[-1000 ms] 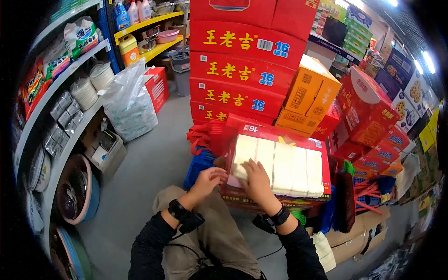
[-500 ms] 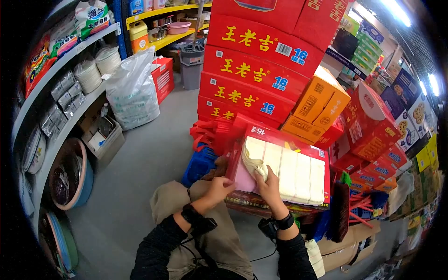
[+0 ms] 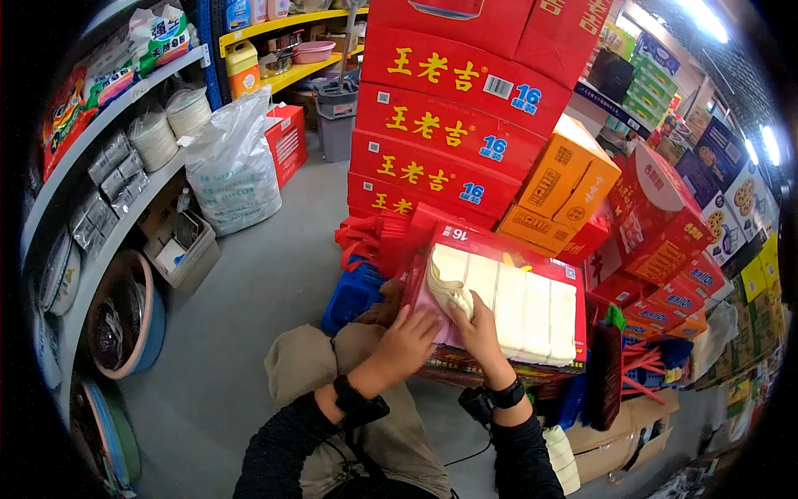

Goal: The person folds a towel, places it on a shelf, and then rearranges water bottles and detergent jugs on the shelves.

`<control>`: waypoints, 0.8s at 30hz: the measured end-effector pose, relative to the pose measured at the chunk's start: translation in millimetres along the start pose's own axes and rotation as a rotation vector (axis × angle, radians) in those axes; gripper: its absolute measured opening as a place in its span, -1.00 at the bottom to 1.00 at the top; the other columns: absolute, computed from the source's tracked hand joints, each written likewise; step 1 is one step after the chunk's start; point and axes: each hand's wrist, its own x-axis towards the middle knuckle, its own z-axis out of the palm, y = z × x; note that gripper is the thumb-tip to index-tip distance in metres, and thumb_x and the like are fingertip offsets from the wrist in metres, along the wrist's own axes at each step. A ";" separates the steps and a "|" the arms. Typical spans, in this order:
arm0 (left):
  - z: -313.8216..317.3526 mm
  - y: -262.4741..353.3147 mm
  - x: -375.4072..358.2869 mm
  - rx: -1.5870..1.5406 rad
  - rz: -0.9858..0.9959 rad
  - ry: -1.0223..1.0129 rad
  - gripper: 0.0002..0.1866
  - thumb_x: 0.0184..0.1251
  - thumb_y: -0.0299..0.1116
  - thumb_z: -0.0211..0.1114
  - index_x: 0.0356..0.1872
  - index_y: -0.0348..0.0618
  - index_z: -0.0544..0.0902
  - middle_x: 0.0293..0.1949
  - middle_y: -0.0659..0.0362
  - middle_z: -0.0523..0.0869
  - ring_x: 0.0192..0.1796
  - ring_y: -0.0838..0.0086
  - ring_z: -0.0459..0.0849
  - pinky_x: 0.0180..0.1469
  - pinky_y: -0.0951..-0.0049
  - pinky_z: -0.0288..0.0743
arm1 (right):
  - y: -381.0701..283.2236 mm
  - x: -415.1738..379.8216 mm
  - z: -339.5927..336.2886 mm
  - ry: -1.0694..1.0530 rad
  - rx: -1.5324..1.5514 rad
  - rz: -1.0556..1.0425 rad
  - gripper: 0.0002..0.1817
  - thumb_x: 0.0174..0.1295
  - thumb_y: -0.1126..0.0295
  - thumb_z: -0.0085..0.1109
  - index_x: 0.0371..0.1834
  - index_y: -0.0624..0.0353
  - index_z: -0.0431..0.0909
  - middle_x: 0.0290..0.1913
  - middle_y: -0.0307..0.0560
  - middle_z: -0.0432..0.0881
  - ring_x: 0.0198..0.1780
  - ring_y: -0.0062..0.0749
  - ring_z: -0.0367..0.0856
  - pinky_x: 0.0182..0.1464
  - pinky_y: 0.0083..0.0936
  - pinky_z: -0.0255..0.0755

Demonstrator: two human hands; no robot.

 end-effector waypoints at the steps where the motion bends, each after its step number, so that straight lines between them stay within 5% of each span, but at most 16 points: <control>1: 3.8 -0.3 -3.5 0.007 -0.017 -0.041 -0.63 0.17 -0.35 0.07 0.01 -0.25 0.45 0.10 0.04 0.41 0.26 0.26 0.23 0.27 0.11 0.00 | 1.1 -0.1 0.2 0.010 0.001 -0.013 -0.63 0.15 0.39 0.06 0.00 0.32 0.35 -0.25 0.16 0.57 -0.24 -0.18 0.57 -0.22 -0.43 0.39; 4: 8.4 -9.1 -8.0 -0.006 -0.070 -0.142 -0.61 0.23 -0.34 -0.01 0.08 -0.22 0.40 0.13 0.05 0.39 0.27 0.29 0.22 0.30 0.12 -0.03 | -0.3 3.3 -1.8 0.044 -0.017 -0.045 -0.63 0.11 0.42 0.09 -0.01 0.32 0.35 -0.24 0.19 0.55 -0.21 -0.10 0.56 -0.19 -0.41 0.39; 7: 4.8 -17.5 -4.9 -0.513 -0.259 0.044 -0.58 0.29 -0.30 -0.05 0.13 -0.28 0.32 0.14 0.00 0.37 0.24 0.24 0.27 0.28 0.16 0.06 | -14.0 0.1 -2.5 0.089 -0.099 -0.059 -0.61 0.05 0.47 0.14 -0.03 0.32 0.35 -0.22 0.20 0.52 -0.18 -0.03 0.52 -0.16 -0.38 0.38; 10: -3.0 -23.1 11.6 -1.365 -0.575 0.109 -0.54 0.33 -0.25 -0.06 0.15 -0.35 0.25 0.12 -0.08 0.37 0.18 0.22 0.34 0.24 0.22 0.16 | -19.7 -2.8 1.0 0.151 -0.239 -0.116 -0.57 -0.05 0.52 0.18 -0.05 0.31 0.36 -0.17 0.17 0.49 -0.12 0.01 0.48 -0.11 -0.35 0.37; 13: 2.2 -42.1 43.5 -2.000 -0.917 0.025 -0.53 0.35 -0.19 -0.08 0.12 -0.38 0.27 0.07 -0.11 0.40 0.14 0.25 0.38 0.20 0.25 0.22 | -22.7 -5.0 2.8 0.183 -0.360 -0.225 -0.52 -0.14 0.56 0.20 -0.05 0.28 0.37 -0.14 0.14 0.48 -0.08 0.03 0.45 -0.07 -0.33 0.36; 14: 13.3 -51.9 53.0 -2.125 -0.883 0.059 -0.56 0.34 -0.19 -0.07 0.10 -0.33 0.31 0.04 -0.06 0.45 0.09 0.29 0.41 0.17 0.29 0.25 | -26.9 -6.7 4.5 0.193 -0.415 -0.285 -0.52 -0.15 0.57 0.19 -0.05 0.27 0.37 -0.13 0.15 0.48 -0.08 0.05 0.44 -0.07 -0.31 0.36; 17: 37.4 -74.3 75.7 -2.213 -0.704 -0.032 -0.59 0.31 -0.24 0.01 0.07 -0.32 0.36 -0.02 0.02 0.50 0.03 0.33 0.47 0.11 0.35 0.30 | -22.8 -10.8 11.4 0.012 -0.583 -0.405 -0.43 -0.26 0.54 0.24 -0.04 0.16 0.39 -0.08 0.08 0.44 0.04 -0.01 0.39 0.08 -0.26 0.30; 24: 17.6 -67.3 96.3 -1.668 -0.668 0.038 -0.54 0.12 -0.59 0.11 0.10 -0.40 0.29 -0.04 -0.03 0.52 -0.06 0.33 0.55 -0.03 0.41 0.48 | -23.1 -27.1 -14.3 0.007 -0.605 -0.445 -0.43 -0.29 0.53 0.27 -0.06 0.14 0.41 -0.08 0.04 0.44 0.06 -0.03 0.40 0.10 -0.19 0.29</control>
